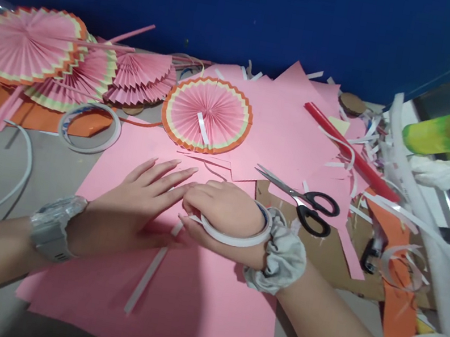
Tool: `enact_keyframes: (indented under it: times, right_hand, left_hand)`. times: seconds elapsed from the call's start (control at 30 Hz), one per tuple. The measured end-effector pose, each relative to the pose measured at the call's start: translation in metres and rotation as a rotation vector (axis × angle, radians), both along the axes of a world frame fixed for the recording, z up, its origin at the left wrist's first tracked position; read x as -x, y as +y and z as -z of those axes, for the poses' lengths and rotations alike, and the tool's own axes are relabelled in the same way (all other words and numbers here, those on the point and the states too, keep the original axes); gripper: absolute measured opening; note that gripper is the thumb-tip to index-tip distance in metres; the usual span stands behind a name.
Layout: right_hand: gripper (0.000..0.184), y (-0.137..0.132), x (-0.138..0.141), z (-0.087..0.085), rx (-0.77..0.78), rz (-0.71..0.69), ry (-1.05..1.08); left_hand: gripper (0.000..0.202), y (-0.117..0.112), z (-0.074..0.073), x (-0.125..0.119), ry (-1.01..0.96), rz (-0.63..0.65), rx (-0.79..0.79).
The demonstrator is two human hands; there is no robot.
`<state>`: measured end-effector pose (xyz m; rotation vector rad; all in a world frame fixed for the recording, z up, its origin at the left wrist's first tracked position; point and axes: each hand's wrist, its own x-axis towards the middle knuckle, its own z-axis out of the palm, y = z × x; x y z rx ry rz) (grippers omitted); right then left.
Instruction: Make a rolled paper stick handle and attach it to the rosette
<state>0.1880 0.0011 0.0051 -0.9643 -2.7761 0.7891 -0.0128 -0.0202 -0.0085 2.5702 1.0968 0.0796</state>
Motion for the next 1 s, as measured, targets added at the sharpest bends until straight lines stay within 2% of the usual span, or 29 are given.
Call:
enact_keyframes:
  times: [0.23,0.37,0.6,0.8,1.0]
  right_hand:
    - [0.019,-0.009,0.009,0.005,-0.285,0.068,-0.183]
    - [0.024,-0.011,0.011,0.006,-0.377,0.095,-0.241]
    - [0.028,-0.007,0.010,0.006,-0.357,0.082,-0.214]
    - [0.031,-0.002,0.006,0.008,-0.315,0.018,-0.133]
    - [0.030,-0.002,0.009,0.009,-0.298,0.039,-0.172]
  left_hand:
    - [0.083,-0.002,0.003,0.003,-0.018,-0.002,-0.044]
    - [0.083,-0.002,0.004,0.003,-0.011,0.004,-0.047]
    - [0.084,-0.002,0.002,0.002,-0.016,0.002,-0.045]
    - [0.077,0.000,0.001,0.002,-0.028,0.024,-0.020]
    - [0.076,-0.001,-0.001,0.001,-0.038,0.011,-0.005]
